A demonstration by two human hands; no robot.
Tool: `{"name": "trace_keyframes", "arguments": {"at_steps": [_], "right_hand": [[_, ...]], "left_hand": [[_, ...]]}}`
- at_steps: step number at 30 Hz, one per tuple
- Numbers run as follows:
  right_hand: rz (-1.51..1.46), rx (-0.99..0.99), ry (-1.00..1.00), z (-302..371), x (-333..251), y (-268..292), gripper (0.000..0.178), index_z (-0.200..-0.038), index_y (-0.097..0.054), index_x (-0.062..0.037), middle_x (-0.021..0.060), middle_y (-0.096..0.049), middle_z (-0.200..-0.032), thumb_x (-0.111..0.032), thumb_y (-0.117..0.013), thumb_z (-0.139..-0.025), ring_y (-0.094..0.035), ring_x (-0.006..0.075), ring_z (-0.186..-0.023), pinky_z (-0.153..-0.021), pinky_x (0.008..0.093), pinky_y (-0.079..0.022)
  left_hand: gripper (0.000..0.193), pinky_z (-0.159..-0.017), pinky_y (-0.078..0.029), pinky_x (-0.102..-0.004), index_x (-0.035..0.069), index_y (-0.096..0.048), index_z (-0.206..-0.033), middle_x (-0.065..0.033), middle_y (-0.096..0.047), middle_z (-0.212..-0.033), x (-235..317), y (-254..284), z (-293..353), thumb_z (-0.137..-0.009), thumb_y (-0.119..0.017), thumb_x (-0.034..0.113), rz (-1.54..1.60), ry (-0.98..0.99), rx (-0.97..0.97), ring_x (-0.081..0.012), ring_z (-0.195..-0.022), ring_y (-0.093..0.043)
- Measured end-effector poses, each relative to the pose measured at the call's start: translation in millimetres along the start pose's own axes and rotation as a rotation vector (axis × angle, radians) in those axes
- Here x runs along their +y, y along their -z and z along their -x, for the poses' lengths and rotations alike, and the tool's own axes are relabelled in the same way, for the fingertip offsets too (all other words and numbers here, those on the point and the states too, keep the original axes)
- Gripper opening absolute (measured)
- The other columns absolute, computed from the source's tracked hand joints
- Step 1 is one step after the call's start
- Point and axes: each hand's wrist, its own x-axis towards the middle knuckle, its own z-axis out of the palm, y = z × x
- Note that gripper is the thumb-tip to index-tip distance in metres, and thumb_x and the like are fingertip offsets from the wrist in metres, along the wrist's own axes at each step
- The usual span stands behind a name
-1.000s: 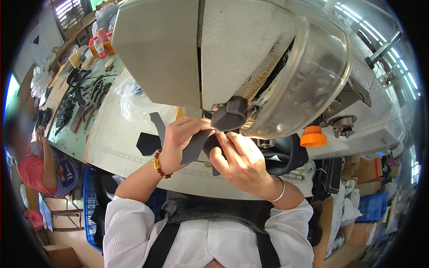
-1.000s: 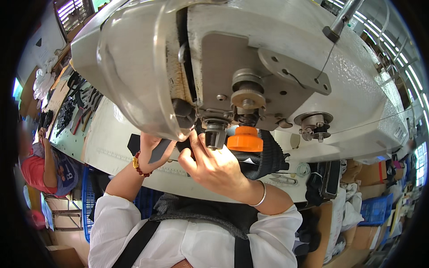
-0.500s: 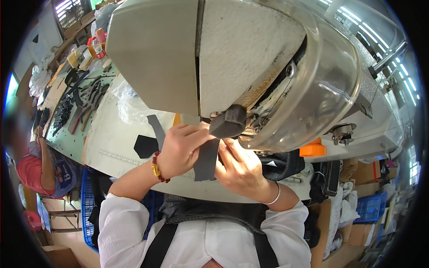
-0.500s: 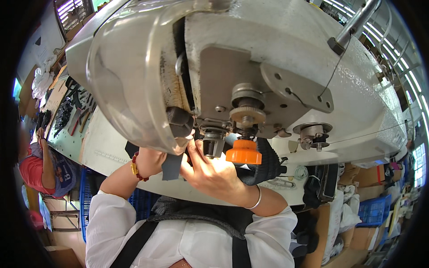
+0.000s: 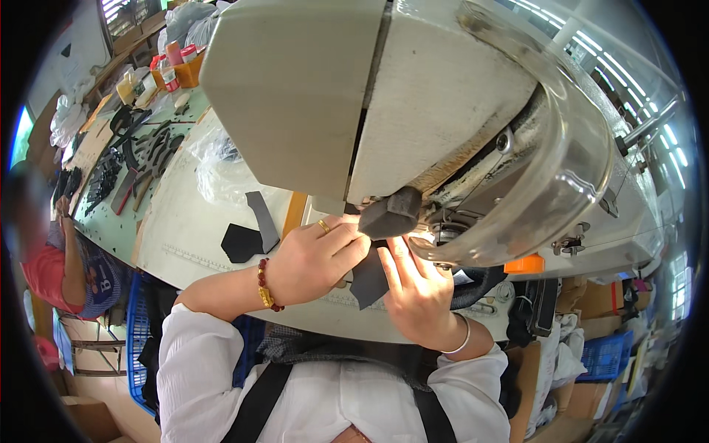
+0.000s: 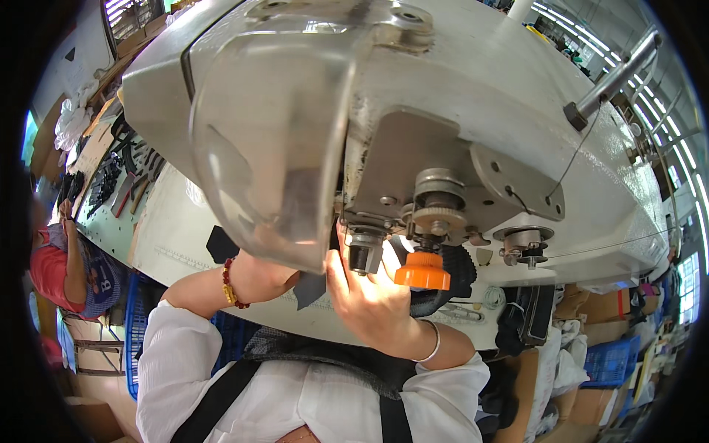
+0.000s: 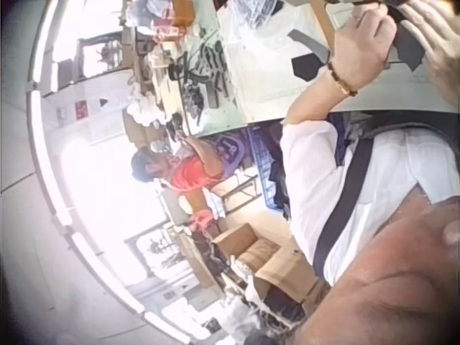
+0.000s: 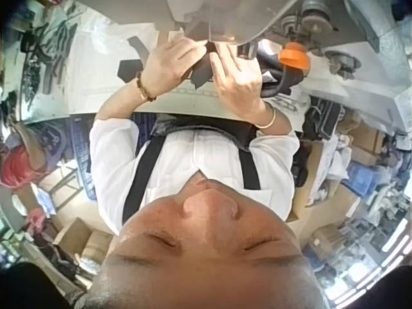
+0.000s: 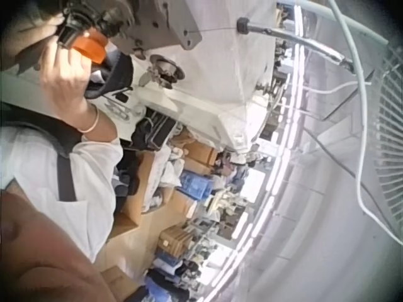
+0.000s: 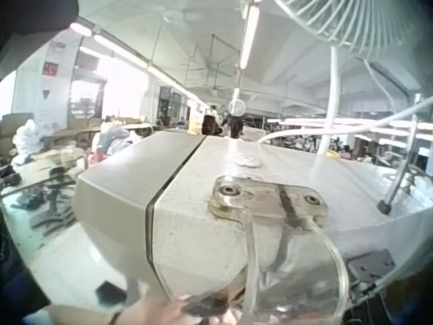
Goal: Stitching components of shoe uppers using an industrial sewing machine.
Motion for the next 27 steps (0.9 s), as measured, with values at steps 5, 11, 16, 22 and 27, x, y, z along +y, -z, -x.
{"name": "trace_keyframes", "arguments": {"at_steps": [5,11,16,22,27], "right_hand": [[-0.014,0.006,0.012,0,-2,-7,0.045,-0.102,-0.076,0.0085,0.0237,-0.072,-0.126,-0.006,-0.065,-0.061,-0.069,0.0388,-0.116,-0.100,0.0488,-0.055],[0.006,-0.064,0.036,-2,6,0,0.046,-0.113,-0.073,0.0049,0.0200,-0.073,-0.113,-0.004,-0.068,-0.068,-0.071,0.0352,-0.106,-0.091,0.0463,-0.058],[0.001,-0.143,0.058,8,21,-2,0.055,-0.133,-0.067,-0.0067,0.0199,-0.073,-0.108,-0.010,-0.066,-0.078,-0.071,0.0361,-0.095,-0.084,0.0499,-0.057],[0.612,-0.006,0.534,45,49,-36,0.046,-0.139,-0.062,-0.0084,0.0228,-0.068,-0.120,-0.017,-0.068,-0.094,-0.069,0.0376,-0.103,-0.085,0.0464,-0.058],[0.090,0.082,0.320,69,59,-47,0.040,-0.130,-0.062,-0.0053,0.0113,-0.069,-0.117,-0.021,-0.073,-0.095,-0.068,0.0317,-0.106,-0.094,0.0500,-0.052]], "left_hand": [[0.021,-0.066,-0.059,-0.0312,0.001,-0.067,-0.101,-0.0147,-0.067,-0.108,-1,-4,3,-0.081,-0.069,0.007,-0.029,-0.005,0.030,-0.0250,-0.089,-0.070],[0.018,-0.060,-0.055,-0.0291,0.002,-0.067,-0.098,-0.0140,-0.067,-0.108,-4,-17,10,-0.081,-0.070,0.008,-0.032,-0.005,0.127,-0.0214,-0.076,-0.066],[0.017,-0.054,-0.051,-0.0279,0.006,-0.068,-0.097,-0.0137,-0.068,-0.107,-1,-29,12,-0.080,-0.071,0.010,-0.166,0.030,0.091,-0.0174,-0.063,-0.058],[0.016,-0.050,-0.047,-0.0269,0.009,-0.071,-0.094,-0.0152,-0.067,-0.106,-9,-26,18,-0.078,-0.071,0.010,-0.006,0.082,0.062,-0.0147,-0.057,-0.051],[0.016,-0.050,-0.046,-0.0265,0.008,-0.071,-0.094,-0.0160,-0.067,-0.105,-15,-42,26,-0.077,-0.071,0.009,-0.073,0.050,0.073,-0.0148,-0.055,-0.050]]}}
